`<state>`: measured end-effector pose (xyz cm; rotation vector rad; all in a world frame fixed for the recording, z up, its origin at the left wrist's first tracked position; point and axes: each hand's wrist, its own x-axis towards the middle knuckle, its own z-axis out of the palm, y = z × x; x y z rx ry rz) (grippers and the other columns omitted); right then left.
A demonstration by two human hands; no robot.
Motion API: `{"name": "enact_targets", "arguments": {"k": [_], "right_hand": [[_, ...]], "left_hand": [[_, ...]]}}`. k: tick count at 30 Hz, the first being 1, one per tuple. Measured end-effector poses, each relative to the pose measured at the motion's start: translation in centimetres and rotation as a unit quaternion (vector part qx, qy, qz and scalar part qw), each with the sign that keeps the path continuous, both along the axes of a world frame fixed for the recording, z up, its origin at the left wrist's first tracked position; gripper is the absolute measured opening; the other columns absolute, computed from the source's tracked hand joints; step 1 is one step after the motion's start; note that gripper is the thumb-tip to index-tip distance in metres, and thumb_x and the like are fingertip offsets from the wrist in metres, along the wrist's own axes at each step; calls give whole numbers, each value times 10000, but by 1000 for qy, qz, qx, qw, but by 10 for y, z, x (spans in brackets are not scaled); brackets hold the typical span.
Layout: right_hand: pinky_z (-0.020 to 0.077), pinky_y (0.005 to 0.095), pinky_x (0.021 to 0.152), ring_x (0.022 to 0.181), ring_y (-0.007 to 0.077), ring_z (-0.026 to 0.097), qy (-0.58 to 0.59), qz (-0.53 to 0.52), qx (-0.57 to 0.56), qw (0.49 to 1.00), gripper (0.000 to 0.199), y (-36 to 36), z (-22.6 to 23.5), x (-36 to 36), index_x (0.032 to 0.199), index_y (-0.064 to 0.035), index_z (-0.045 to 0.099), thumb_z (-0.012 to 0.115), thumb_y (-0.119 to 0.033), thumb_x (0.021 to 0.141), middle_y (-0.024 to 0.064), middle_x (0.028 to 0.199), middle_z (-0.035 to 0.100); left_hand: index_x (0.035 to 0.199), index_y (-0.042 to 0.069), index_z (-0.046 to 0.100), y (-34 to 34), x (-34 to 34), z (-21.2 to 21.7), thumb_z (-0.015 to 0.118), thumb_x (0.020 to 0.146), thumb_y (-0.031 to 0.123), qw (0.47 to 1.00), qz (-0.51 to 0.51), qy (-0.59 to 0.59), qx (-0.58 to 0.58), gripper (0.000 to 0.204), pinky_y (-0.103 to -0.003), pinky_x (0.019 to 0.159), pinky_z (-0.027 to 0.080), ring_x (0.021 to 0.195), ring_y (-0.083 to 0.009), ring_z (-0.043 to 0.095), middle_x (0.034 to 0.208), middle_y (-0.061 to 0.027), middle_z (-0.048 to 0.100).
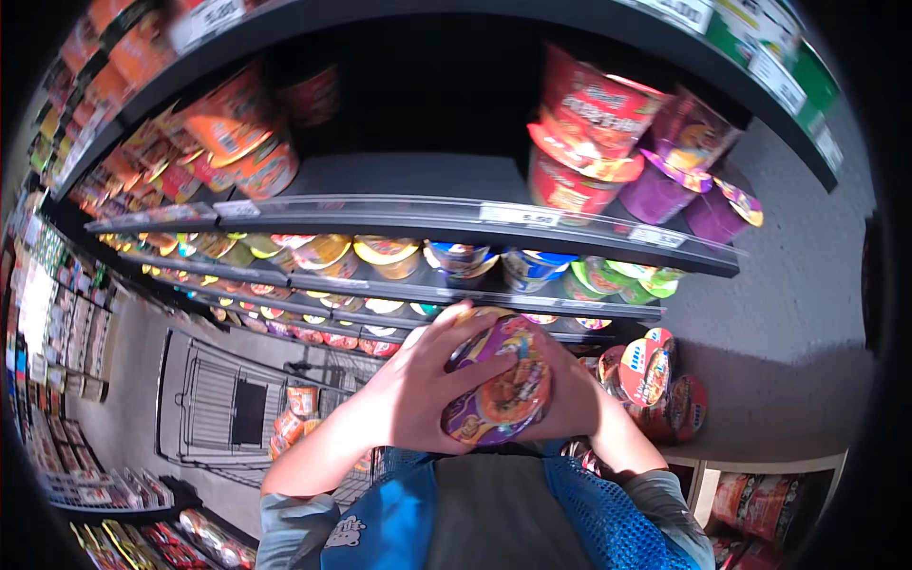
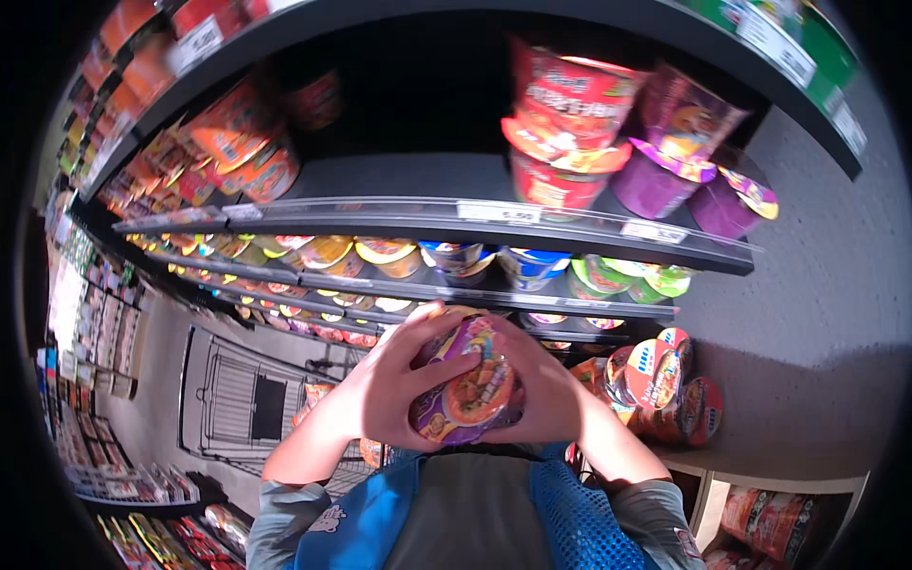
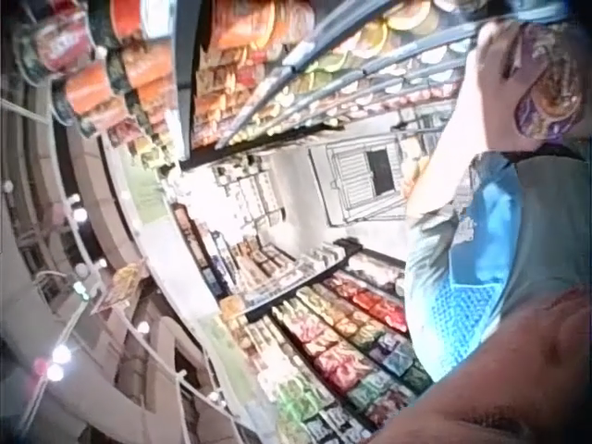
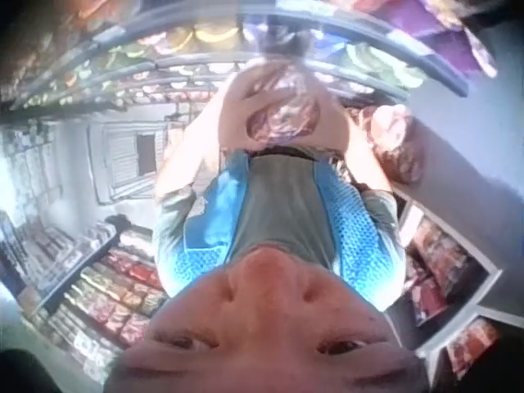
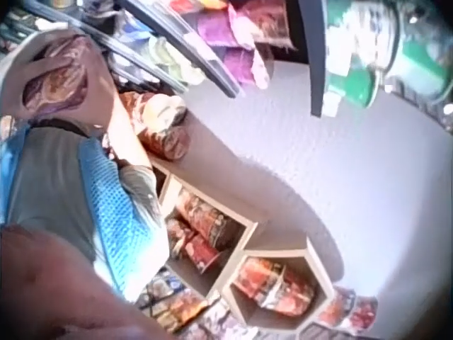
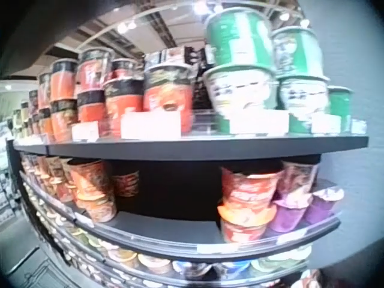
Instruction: Stocking various brands of instant noodle bowls onto store shelves from a shopping cart.
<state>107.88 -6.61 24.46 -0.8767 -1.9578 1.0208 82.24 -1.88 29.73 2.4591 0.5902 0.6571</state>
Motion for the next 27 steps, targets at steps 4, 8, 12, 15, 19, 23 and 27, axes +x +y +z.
{"name": "enact_targets", "arguments": {"k": [4,8,12,15,19,23,27], "right_hand": [[360,522,1132,1395,378,413,61,-121,36,990,1235,-20,-2,67,1510,-91,283,995,-267,517,225,1513,380],[336,521,1157,1403,346,390,184,-246,149,940,1374,-33,21,129,1536,-62,176,997,-422,495,206,1534,328],[326,491,1174,1409,311,374,286,-429,314,797,1437,-19,73,163,1557,-47,71,947,-567,544,163,1504,344],[286,475,1171,1384,297,374,229,-481,423,733,1324,5,88,209,1553,-43,65,929,-473,647,162,1474,358],[282,432,1153,1370,280,362,133,-569,431,687,1156,51,95,250,1534,-25,166,930,-275,705,176,1444,379],[299,414,1150,1353,294,390,102,-576,417,696,1151,79,113,269,1533,-13,181,926,-332,715,208,1451,372],[272,418,1177,1411,314,347,-30,-661,411,627,1135,98,104,295,1507,75,218,900,-406,737,251,1493,345]], "left_hand": [[1289,152,632,6,58,22,909,580,385,987,-6,-106,117,796,-647,1091,266,1318,-486,424,1462,-234,423],[1278,79,578,9,78,-8,891,617,258,945,27,-298,130,753,-614,1095,306,1274,-443,446,1389,-258,453],[1252,61,545,5,79,-53,687,763,44,963,61,-263,-27,510,-437,1120,290,1283,-289,417,1334,-156,455],[1200,34,573,8,68,-90,664,810,29,949,147,-244,-133,401,-380,1114,306,1257,-243,448,1292,-129,492],[1153,26,593,11,28,-135,687,868,80,914,225,-289,-177,305,-378,1073,359,1194,-260,497,1239,-135,521],[1154,32,598,0,-14,-158,675,866,22,887,314,-289,-174,297,-359,1063,370,1176,-246,514,1216,-112,540],[1113,38,605,1,-63,-208,671,874,5,869,404,-252,-133,250,-320,998,414,1087,-212,545,1104,-89,571]]}}
